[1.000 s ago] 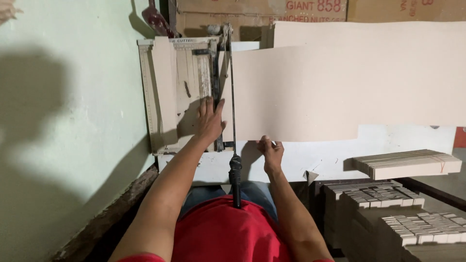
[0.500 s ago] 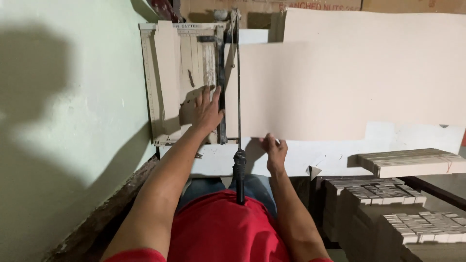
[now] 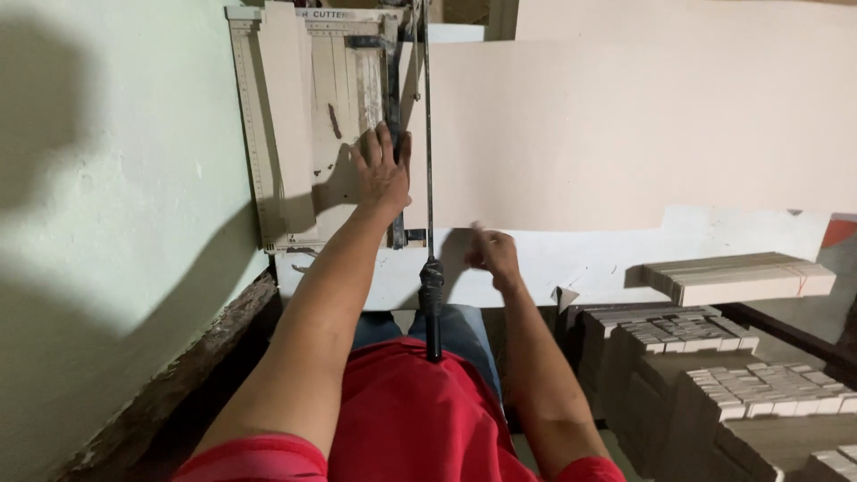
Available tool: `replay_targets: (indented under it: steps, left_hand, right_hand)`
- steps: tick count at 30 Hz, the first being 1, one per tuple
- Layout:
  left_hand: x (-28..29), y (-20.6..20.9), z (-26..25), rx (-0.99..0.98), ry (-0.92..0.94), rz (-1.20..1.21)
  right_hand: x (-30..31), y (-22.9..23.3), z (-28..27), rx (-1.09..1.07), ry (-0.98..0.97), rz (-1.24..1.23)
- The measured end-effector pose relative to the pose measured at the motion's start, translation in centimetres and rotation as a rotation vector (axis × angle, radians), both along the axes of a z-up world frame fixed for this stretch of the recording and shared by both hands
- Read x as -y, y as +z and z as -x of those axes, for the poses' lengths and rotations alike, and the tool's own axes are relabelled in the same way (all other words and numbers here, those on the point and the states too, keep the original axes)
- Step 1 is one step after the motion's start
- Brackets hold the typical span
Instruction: The person operates a manual paper cutter to trim large sheets of paper. They align the paper against the guide, pull down the cutting lever to slice the sheet, and then remove the cut pieces. The process is repeated multiple times.
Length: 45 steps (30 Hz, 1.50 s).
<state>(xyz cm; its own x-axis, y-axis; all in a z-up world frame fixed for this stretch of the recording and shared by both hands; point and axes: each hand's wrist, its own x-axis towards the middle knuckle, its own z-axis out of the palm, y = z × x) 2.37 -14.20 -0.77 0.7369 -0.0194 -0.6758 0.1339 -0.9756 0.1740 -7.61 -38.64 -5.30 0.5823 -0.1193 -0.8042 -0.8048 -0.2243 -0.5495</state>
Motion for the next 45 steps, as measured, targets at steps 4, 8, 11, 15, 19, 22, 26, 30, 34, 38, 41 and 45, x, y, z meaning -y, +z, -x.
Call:
replay_targets:
  steps: [4, 8, 11, 15, 19, 22, 26, 30, 34, 38, 41, 45]
  left_hand:
    - [0.7, -0.1, -0.3, -0.046, -0.033, -0.138]
    - [0.5, -0.4, -0.2, -0.055, -0.072, -0.136]
    - [0.7, -0.4, -0.3, -0.007, -0.104, -0.220]
    - [0.1, -1.3, -0.6, -0.028, -0.025, -0.048]
    - [0.0, -1.0, -0.3, -0.022, -0.038, -0.021]
    - [0.0, 3.9, -0.5, 0.022, -0.192, -0.102]
    - [-1.5, -8.0, 4.2, 0.144, -0.371, -0.023]
    - [-3.6, -15.0, 7.5, 0.557, -0.771, 0.270]
    - [-9.3, -4.6, 6.5, 0.660, -0.853, 0.151]
    - [-16.0, -1.8, 3.1, 0.309, -0.935, -0.108]
    - [-18.2, -2.7, 1.6, 0.188, -0.882, -0.169]
    - [-15.6, 0.5, 0.9, 0.308, -0.796, -0.110]
  right_hand:
    - [-3.4, 9.3, -0.6, 0.014, 0.719, 0.296]
    - [-9.8, 23.0, 1.1, -0.129, 0.927, 0.301]
    - [-10.8, 18.9, 4.2, -0.068, 0.936, 0.340]
    - [-9.7, 7.5, 8.5, 0.118, 0.879, 0.459]
    - [-9.1, 7.2, 8.9, 0.116, 0.805, 0.409]
    - [-9.5, 18.8, 5.3, 0.003, 0.724, 0.266]
    - [-8.1, 24.7, 1.7, -0.059, 0.629, 0.145]
    - [-2.3, 9.5, 2.7, -0.129, 0.137, -0.042]
    - [1.1, 0.4, 2.3, -0.101, -0.536, -0.145]
    - [1.9, 2.1, 0.2, -0.028, -0.673, -0.331]
    - [2.9, 2.8, 1.6, 0.069, -0.769, -0.397]
    - [2.0, 1.3, 3.3, 0.071, -0.631, -0.294]
